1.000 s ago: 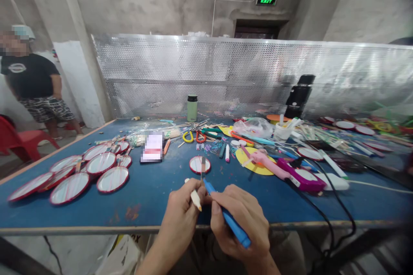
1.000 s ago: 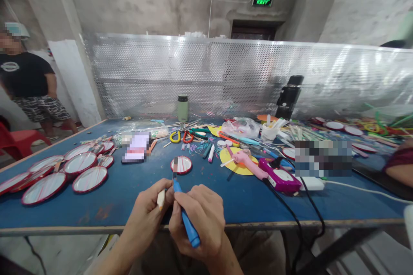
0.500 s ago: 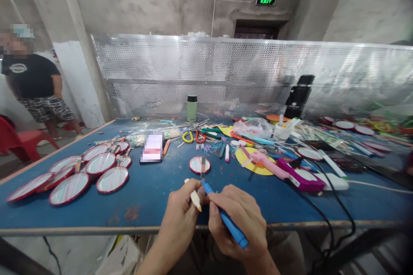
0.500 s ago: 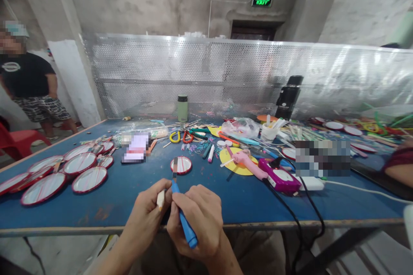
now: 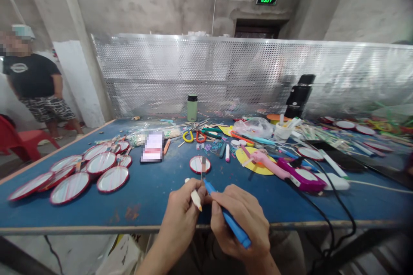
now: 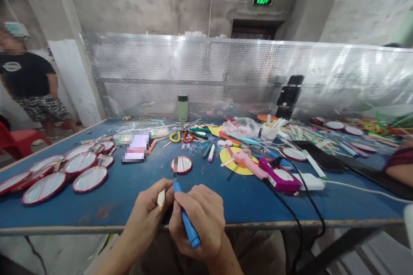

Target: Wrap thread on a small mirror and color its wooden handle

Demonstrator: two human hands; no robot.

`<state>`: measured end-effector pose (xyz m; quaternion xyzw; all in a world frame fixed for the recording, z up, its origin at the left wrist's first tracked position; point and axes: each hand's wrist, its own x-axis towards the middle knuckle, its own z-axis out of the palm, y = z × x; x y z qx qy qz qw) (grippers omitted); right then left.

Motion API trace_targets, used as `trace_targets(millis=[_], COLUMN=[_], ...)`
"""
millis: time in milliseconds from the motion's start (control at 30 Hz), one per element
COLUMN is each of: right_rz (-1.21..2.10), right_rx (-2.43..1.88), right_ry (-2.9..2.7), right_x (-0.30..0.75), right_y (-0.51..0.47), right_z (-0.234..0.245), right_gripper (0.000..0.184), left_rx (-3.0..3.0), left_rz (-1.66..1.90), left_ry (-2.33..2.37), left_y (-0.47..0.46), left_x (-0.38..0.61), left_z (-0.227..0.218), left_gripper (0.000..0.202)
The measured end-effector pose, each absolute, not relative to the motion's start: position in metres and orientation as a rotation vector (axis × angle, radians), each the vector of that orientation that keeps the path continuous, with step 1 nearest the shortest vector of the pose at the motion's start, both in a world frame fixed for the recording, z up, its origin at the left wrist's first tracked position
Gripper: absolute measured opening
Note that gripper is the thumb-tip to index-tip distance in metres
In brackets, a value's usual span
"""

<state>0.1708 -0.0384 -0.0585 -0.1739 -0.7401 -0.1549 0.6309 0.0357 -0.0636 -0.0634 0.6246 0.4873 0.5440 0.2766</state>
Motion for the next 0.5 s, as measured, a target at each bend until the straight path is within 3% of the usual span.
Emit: trace_targets(millis=[500], right_rz=[-0.372], right_rx=[-0.378], right_ry=[-1.694], right_x=[0.1714], right_y=[-0.0365], right_z=[-0.0583], right_gripper=[0.017], left_rx=[1.66], left_rz=[1.437], left_ry=[1.302], left_y=[-0.0637], left_x=[0.036], left_z=[-0.0623], left_gripper=[0.032])
